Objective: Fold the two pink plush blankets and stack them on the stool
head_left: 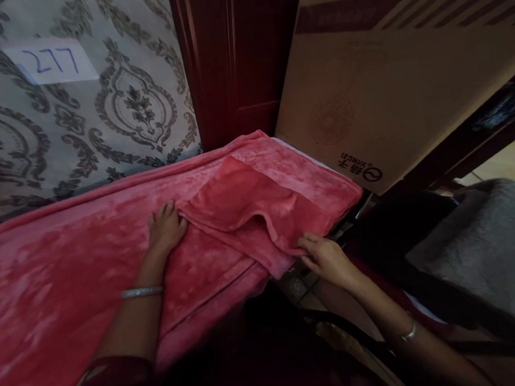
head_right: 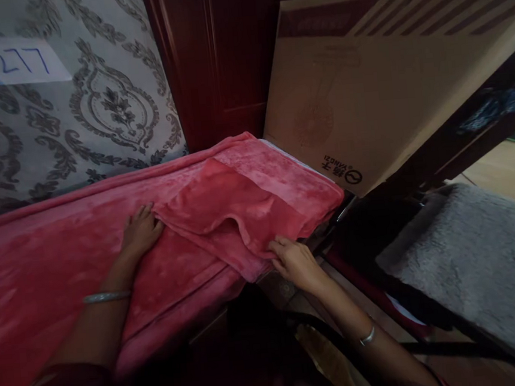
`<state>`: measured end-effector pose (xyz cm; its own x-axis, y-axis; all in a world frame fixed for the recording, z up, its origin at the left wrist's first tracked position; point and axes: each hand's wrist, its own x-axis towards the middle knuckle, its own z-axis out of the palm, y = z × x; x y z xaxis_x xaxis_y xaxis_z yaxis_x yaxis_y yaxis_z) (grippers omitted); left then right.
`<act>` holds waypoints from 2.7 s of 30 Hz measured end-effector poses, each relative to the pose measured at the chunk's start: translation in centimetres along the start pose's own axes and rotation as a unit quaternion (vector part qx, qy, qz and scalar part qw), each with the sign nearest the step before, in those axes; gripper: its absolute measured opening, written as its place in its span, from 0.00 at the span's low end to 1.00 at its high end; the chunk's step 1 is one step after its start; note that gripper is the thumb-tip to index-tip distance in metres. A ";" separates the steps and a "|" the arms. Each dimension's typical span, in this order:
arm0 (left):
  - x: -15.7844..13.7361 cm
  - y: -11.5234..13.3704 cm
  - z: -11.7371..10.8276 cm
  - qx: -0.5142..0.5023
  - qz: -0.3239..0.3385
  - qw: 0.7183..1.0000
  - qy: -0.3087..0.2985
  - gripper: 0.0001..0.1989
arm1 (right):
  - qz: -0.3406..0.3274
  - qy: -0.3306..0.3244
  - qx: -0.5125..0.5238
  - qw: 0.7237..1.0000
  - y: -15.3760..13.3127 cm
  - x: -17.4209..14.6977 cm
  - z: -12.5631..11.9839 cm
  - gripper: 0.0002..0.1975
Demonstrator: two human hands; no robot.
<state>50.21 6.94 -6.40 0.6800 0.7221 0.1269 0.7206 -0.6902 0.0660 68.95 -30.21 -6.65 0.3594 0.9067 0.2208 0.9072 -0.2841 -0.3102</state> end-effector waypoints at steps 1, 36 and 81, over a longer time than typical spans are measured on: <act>0.0 0.0 0.0 -0.003 -0.001 1.000 0.000 0.28 | -0.005 0.021 0.019 1.000 -0.1 -0.4 0.4 0.08; 0.0 0.2 0.1 -0.032 0.000 0.999 0.006 0.30 | 0.050 0.224 0.118 0.966 -3.3 -3.1 10.1 0.28; 0.5 -2.5 1.6 -0.609 -0.057 0.776 0.154 0.11 | -0.086 0.285 0.073 0.952 0.1 -4.4 4.4 0.16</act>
<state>48.95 9.13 -8.06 0.4222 0.8656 0.2691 -0.0148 -0.2903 0.9568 66.45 -32.85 -11.74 0.3059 0.6070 0.7334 0.9383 -0.0620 -0.3401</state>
